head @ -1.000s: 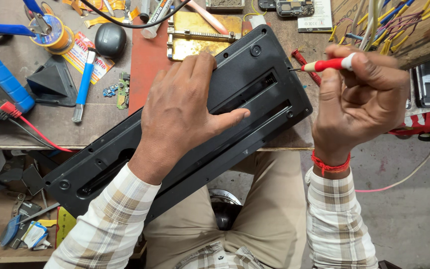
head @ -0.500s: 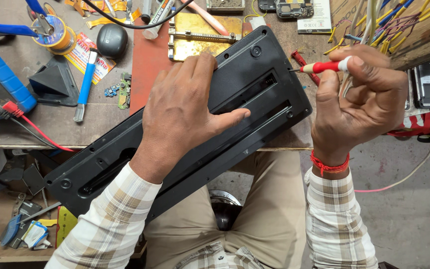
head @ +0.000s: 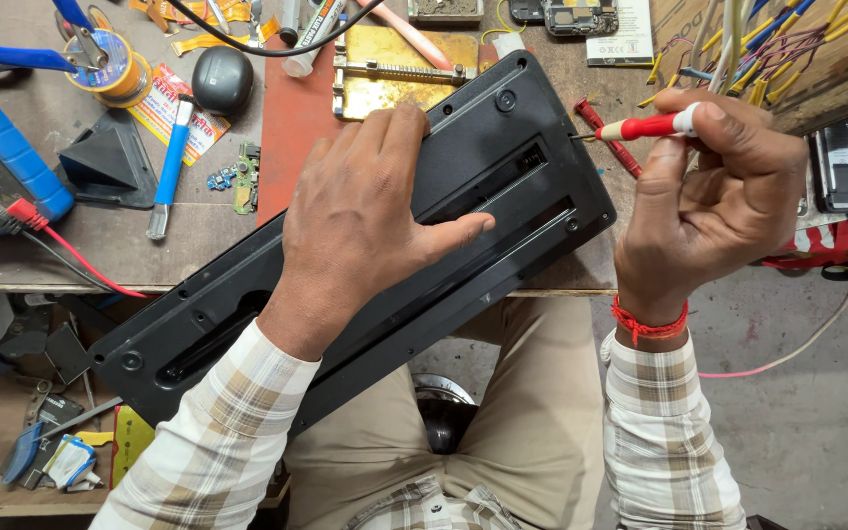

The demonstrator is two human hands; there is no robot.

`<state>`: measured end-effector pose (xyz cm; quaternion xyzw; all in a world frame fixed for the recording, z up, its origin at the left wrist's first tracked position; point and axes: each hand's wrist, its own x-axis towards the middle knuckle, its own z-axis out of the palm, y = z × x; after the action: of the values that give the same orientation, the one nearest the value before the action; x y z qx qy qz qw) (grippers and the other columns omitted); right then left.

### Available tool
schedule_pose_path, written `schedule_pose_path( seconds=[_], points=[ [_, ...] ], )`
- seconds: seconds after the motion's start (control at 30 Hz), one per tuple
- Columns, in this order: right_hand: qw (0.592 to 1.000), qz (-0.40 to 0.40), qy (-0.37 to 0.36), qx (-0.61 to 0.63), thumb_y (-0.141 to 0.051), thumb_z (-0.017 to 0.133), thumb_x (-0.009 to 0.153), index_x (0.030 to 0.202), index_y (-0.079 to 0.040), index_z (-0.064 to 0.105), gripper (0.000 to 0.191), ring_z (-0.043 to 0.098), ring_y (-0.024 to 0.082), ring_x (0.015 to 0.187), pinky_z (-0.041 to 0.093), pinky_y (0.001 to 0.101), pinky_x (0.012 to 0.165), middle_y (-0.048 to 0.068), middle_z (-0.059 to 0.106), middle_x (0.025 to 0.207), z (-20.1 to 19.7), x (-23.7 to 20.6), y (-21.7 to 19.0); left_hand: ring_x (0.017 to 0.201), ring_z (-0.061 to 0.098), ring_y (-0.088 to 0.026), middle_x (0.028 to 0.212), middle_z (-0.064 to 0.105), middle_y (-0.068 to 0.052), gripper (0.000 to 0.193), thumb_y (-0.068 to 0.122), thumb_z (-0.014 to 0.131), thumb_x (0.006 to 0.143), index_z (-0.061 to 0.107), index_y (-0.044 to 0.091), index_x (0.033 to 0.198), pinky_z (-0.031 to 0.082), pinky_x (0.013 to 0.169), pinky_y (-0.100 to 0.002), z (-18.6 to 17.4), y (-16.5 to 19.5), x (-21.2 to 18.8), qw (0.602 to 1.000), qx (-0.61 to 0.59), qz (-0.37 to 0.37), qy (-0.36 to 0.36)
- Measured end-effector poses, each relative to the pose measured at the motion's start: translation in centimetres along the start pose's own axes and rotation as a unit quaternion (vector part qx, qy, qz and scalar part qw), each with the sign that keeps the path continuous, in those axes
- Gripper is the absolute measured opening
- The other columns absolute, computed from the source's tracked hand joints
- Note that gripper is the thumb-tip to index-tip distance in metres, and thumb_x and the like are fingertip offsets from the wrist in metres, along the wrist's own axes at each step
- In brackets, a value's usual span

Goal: The person uses a red-handled screwdriver to remove screws from the back of a black electronic device. They then pry open the casing and separate the back cover to reveal the internal circuit board and components.

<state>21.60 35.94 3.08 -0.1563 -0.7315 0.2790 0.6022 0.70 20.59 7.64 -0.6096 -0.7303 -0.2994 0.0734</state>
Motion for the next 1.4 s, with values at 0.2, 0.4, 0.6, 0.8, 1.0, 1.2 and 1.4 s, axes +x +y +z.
schedule_pose_path(
  seconds=[0.2, 0.4, 0.6, 0.8, 1.0, 1.2, 1.4],
  points=[
    [0.999, -0.011, -0.004, 0.032, 0.021, 0.075, 0.104, 0.125, 0.002, 0.051, 0.038, 0.067, 0.017, 0.095, 0.065, 0.0282, 0.086, 0.011, 0.055, 0.120, 0.7, 0.6, -0.9, 0.083, 0.064, -0.034, 0.094, 0.062, -0.013, 0.080, 0.061, 0.091, 0.070, 0.057, 0.002, 0.111, 0.051, 0.074, -0.046, 0.1, 0.0, 0.0, 1.000, 0.002, 0.001, 0.002],
    [1.000, 0.002, 0.006, 0.008, 0.012, 0.070, 0.114, 0.124, 0.002, 0.051, 0.024, 0.064, 0.019, 0.101, 0.061, 0.0286, 0.088, 0.014, 0.061, 0.122, 0.5, 0.9, -0.7, 0.084, 0.064, -0.034, 0.094, 0.062, -0.013, 0.080, 0.061, 0.091, 0.070, 0.057, 0.002, 0.111, 0.051, 0.074, -0.046, 0.1, 0.0, 0.1, 1.000, -0.002, 0.003, 0.002],
    [1.000, -0.009, -0.003, 0.027, 0.018, 0.079, 0.106, 0.127, 0.000, 0.051, 0.040, 0.063, 0.014, 0.093, 0.062, 0.0247, 0.085, 0.008, 0.055, 0.122, 0.4, 0.2, -0.4, 0.084, 0.064, -0.034, 0.094, 0.062, -0.013, 0.080, 0.061, 0.092, 0.069, 0.057, 0.002, 0.111, 0.051, 0.075, -0.046, 0.1, -0.1, 0.0, 1.000, -0.001, -0.001, 0.000],
    [1.000, -0.015, 0.004, -0.024, 0.015, 0.070, 0.113, 0.128, -0.001, 0.052, 0.028, 0.059, 0.014, 0.096, 0.052, 0.0234, 0.084, 0.015, 0.062, 0.124, 0.2, 0.6, 0.0, 0.084, 0.064, -0.033, 0.094, 0.062, -0.013, 0.079, 0.061, 0.092, 0.070, 0.057, 0.002, 0.111, 0.051, 0.075, -0.046, 0.1, 0.0, 0.1, 1.000, -0.002, 0.002, -0.002],
    [1.000, -0.005, -0.003, 0.019, 0.015, 0.069, 0.113, 0.130, -0.002, 0.049, 0.031, 0.065, 0.016, 0.101, 0.063, 0.0274, 0.087, 0.015, 0.063, 0.122, 0.9, 0.7, -0.6, 0.084, 0.064, -0.034, 0.094, 0.062, -0.013, 0.080, 0.061, 0.091, 0.070, 0.057, 0.002, 0.112, 0.051, 0.075, -0.046, 0.1, -0.1, 0.0, 1.000, -0.002, 0.003, 0.002],
    [1.000, 0.004, -0.005, 0.021, 0.011, 0.066, 0.114, 0.127, 0.000, 0.049, 0.025, 0.068, 0.021, 0.103, 0.065, 0.0310, 0.089, 0.017, 0.062, 0.128, 1.2, 1.0, -1.4, 0.084, 0.064, -0.034, 0.094, 0.062, -0.013, 0.079, 0.061, 0.092, 0.070, 0.057, 0.002, 0.110, 0.051, 0.075, -0.046, 0.1, 0.0, 0.1, 1.000, -0.002, 0.001, -0.002],
    [0.999, -0.021, -0.004, 0.047, 0.013, 0.075, 0.110, 0.124, -0.001, 0.049, 0.032, 0.067, 0.019, 0.098, 0.069, 0.0326, 0.085, 0.013, 0.058, 0.119, 1.6, 1.2, -1.7, 0.084, 0.064, -0.034, 0.094, 0.062, -0.013, 0.079, 0.061, 0.092, 0.070, 0.057, 0.002, 0.110, 0.051, 0.075, -0.046, 0.0, 0.0, 0.0, 1.000, -0.001, 0.000, -0.001]
  ],
)
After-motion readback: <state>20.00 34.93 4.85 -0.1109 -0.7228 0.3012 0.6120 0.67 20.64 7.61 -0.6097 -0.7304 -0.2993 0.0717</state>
